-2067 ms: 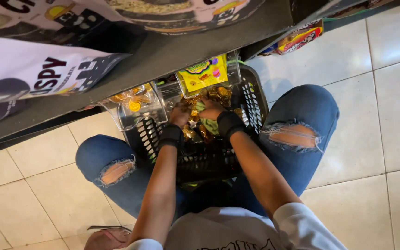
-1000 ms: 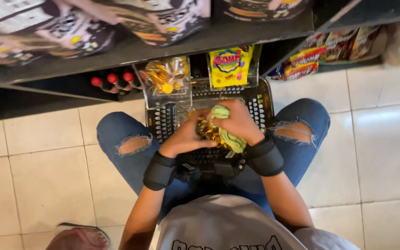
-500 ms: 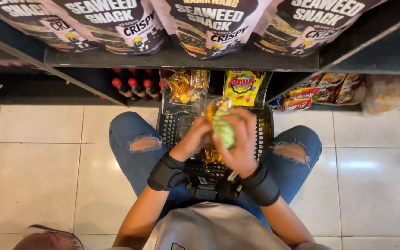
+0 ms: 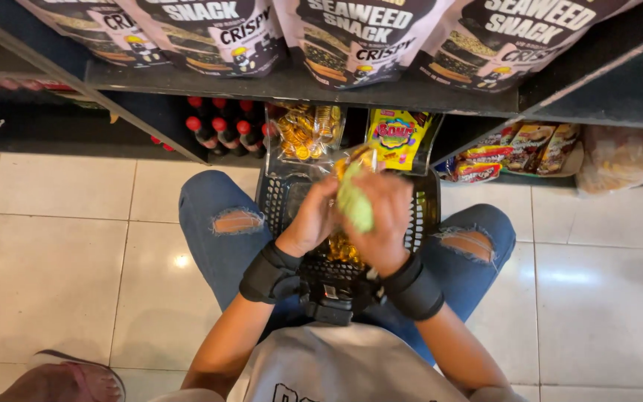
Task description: The person wipes various snack bags clean with a cloth, taking them from a stack, wiping them, then placing them into a container.
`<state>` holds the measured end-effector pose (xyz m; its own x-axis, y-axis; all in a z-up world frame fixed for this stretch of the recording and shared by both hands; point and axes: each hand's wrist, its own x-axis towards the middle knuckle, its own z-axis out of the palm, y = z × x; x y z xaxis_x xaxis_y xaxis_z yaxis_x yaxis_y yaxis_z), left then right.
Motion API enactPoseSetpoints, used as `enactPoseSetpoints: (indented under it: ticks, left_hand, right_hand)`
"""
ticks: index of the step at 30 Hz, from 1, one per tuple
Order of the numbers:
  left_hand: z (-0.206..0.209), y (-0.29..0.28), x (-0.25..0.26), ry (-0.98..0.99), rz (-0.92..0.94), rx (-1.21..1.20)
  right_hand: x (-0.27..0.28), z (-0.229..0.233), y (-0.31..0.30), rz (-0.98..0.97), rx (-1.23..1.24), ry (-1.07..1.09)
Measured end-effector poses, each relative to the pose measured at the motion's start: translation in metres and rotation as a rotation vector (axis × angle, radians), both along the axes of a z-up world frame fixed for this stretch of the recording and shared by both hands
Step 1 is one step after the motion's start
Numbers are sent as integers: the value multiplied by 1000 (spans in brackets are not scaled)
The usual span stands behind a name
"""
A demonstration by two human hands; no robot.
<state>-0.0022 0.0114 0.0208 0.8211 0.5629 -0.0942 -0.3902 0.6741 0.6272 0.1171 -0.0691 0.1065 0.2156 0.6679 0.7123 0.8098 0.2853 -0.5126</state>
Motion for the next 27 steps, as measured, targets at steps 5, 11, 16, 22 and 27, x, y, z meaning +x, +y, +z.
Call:
enactPoseSetpoints:
  ticks: [5, 11, 16, 22, 27]
  left_hand:
    - [41, -6, 2, -19, -5, 91]
    - [35, -7, 8, 97, -9, 15]
    - [54, 3, 8, -40, 49, 143]
    - [35, -4, 6, -47, 4, 6]
    - [41, -6, 4, 16, 1, 38]
  right_hand:
    - [6, -9, -3, 76, 34, -104]
    - [8, 15, 12, -20, -26, -114]
    - [-4, -28, 1, 80, 37, -188]
    - [15, -1, 15, 96, 43, -225]
    - [26, 3, 25, 30, -60, 179]
